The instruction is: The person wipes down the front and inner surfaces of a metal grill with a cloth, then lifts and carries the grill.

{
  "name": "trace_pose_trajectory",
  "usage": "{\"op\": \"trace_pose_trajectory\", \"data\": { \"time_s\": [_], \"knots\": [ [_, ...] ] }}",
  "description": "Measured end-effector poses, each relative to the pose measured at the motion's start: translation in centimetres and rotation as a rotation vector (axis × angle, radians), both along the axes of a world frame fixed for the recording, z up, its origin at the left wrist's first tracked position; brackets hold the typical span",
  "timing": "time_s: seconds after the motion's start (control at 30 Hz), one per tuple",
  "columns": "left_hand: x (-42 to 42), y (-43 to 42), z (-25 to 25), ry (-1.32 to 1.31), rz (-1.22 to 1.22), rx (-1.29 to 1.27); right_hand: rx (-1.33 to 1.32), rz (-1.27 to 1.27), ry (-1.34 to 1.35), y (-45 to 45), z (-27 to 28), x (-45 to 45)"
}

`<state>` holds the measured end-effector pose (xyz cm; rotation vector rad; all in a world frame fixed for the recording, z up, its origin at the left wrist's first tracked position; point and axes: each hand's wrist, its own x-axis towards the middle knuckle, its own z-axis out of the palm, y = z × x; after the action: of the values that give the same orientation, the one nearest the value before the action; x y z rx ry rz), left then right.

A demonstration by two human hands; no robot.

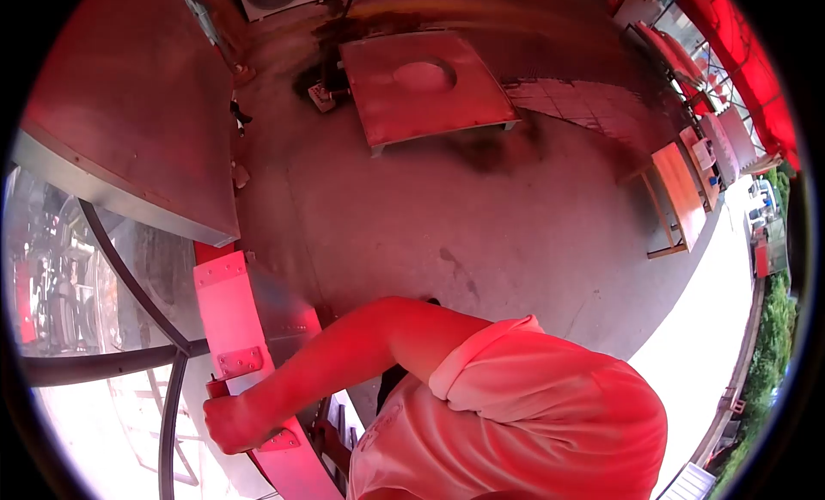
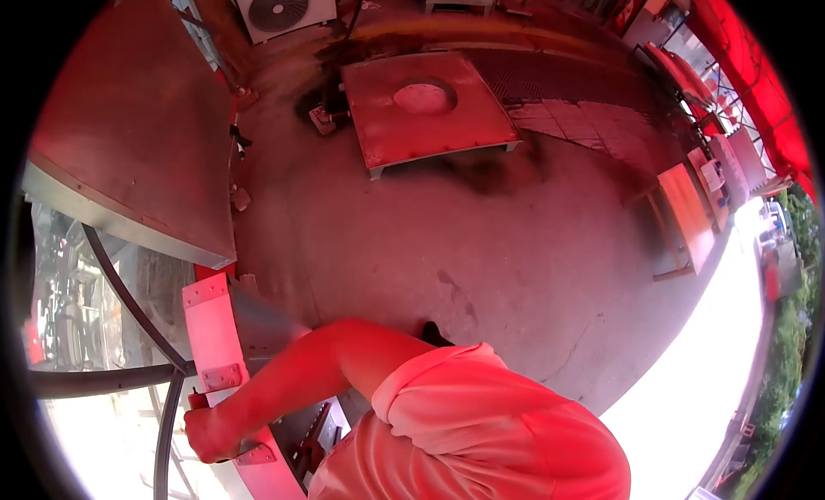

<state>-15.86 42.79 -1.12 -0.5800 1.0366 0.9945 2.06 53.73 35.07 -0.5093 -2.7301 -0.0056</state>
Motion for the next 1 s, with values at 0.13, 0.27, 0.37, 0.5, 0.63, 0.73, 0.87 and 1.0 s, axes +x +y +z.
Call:
{"op": "trace_pose_trajectory", "data": {
  "time_s": [0.13,0.27,0.37,0.5,0.63,0.73,0.87,1.0],
  "knots": [
    [10.1,2.2,0.6,-0.018,-0.245,0.05,-0.061,-0.209,-0.112,0.4,0.7,6.7],
    [24.4,3.0,1.2,-0.048,-0.519,0.098,0.012,-0.296,-0.008,-3.8,3.7,18.1],
    [37.5,0.9,1.4,-0.079,-0.726,0.124,0.05,-0.466,0.003,-9.2,4.9,28.4],
    [53.2,-4.4,2.5,-0.106,-0.925,0.141,0.124,-0.705,0.047,-17.5,6.0,41.4],
    [65.7,-10.3,3.8,-0.143,-1.041,0.123,0.183,-0.972,0.116,-26.5,7.9,52.5],
    [72.6,-13.5,4.6,-0.15,-1.116,0.116,0.234,-1.16,0.188,-31.8,9.9,58.4],
    [81.4,-16.7,4.3,-0.177,-1.157,0.063,0.258,-1.296,0.204,-34.8,8.3,68.1],
    [89.7,-17.0,2.9,-0.214,-1.145,-0.032,0.198,-1.289,0.153,-33.9,4.2,81.9]
  ]
}}
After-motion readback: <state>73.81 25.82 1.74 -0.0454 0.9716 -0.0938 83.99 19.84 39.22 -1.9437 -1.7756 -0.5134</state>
